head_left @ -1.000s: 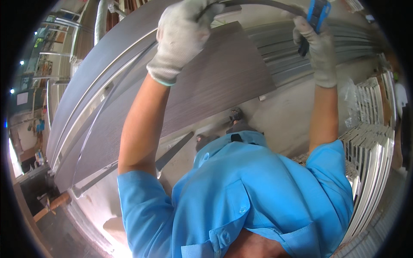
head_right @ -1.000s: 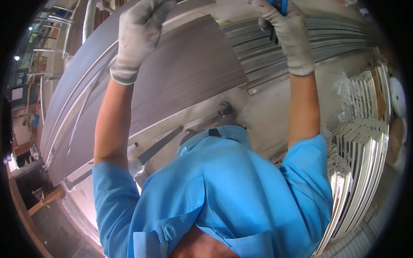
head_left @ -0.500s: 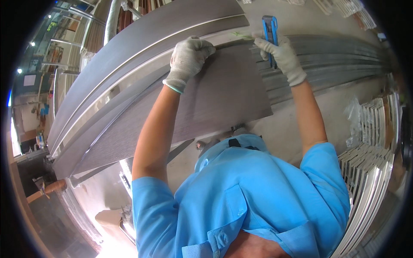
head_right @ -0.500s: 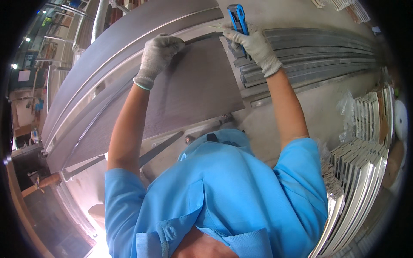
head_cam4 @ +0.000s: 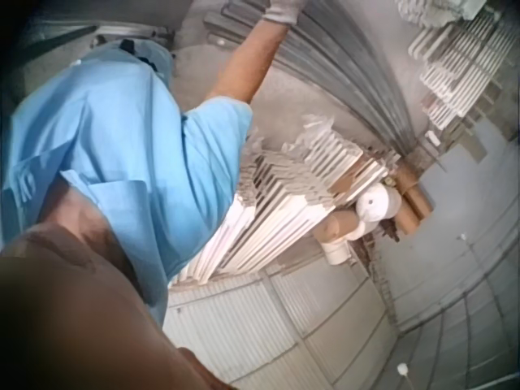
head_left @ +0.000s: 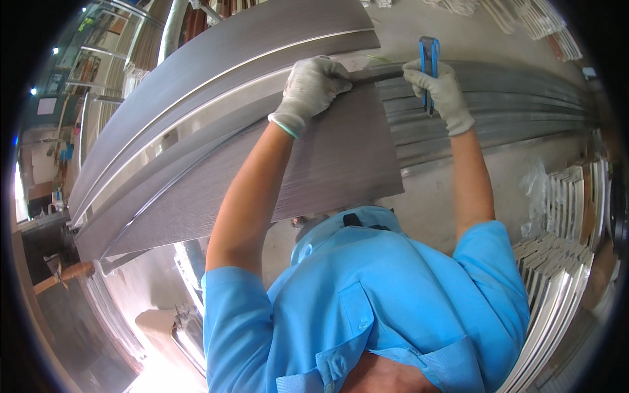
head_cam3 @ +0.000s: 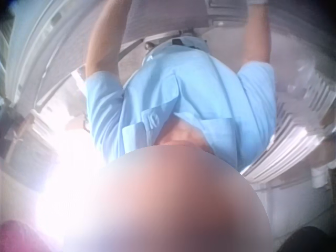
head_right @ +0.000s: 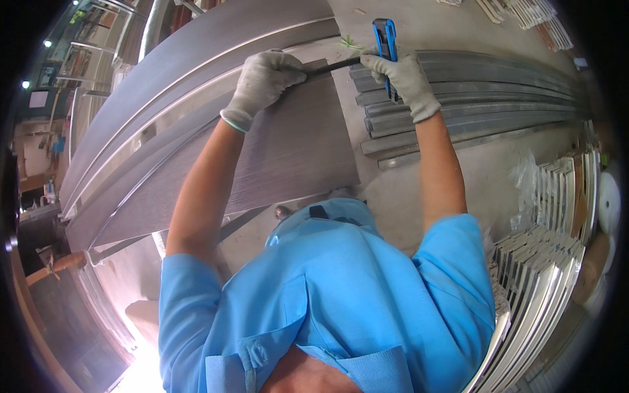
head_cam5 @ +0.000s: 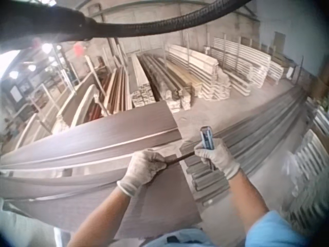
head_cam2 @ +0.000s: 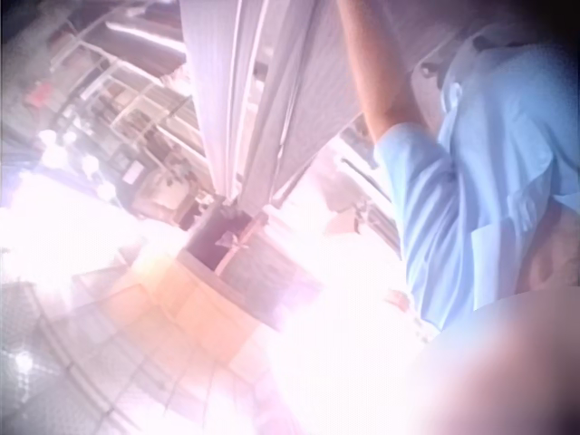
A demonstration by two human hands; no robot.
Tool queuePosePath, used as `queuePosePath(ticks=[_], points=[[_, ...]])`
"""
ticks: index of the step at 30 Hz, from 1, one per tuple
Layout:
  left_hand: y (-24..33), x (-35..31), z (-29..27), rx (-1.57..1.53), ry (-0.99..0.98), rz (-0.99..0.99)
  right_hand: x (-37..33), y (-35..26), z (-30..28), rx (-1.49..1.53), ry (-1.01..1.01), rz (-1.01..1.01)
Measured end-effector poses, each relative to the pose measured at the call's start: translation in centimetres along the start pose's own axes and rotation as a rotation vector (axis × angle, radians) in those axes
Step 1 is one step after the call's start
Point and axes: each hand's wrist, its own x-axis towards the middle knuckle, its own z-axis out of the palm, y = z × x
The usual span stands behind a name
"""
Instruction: The person picks up a large panel and places it on a workbench. They then use a blue utility knife to cut and fit black sealant strips into grooves along the panel edges. After fitting the strips, the person stacks the panel with others.
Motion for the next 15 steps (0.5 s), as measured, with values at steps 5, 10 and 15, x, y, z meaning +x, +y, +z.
queuePosePath(ticks=[5,10,15], points=[[0.7,-0.1,-0.3,-0.046,-0.095,-0.095,-0.5,1.2,-1.3,0.037,-0.024,0.081],[1.3,-1.1,-0.7,0.061,-0.111,0.023,-1.0,2.0,-1.9,0.09,-0.047,0.111],[2.7,-2.8,1.6,0.435,0.128,0.19,-1.8,2.3,-1.6,0.121,-0.018,0.092]])
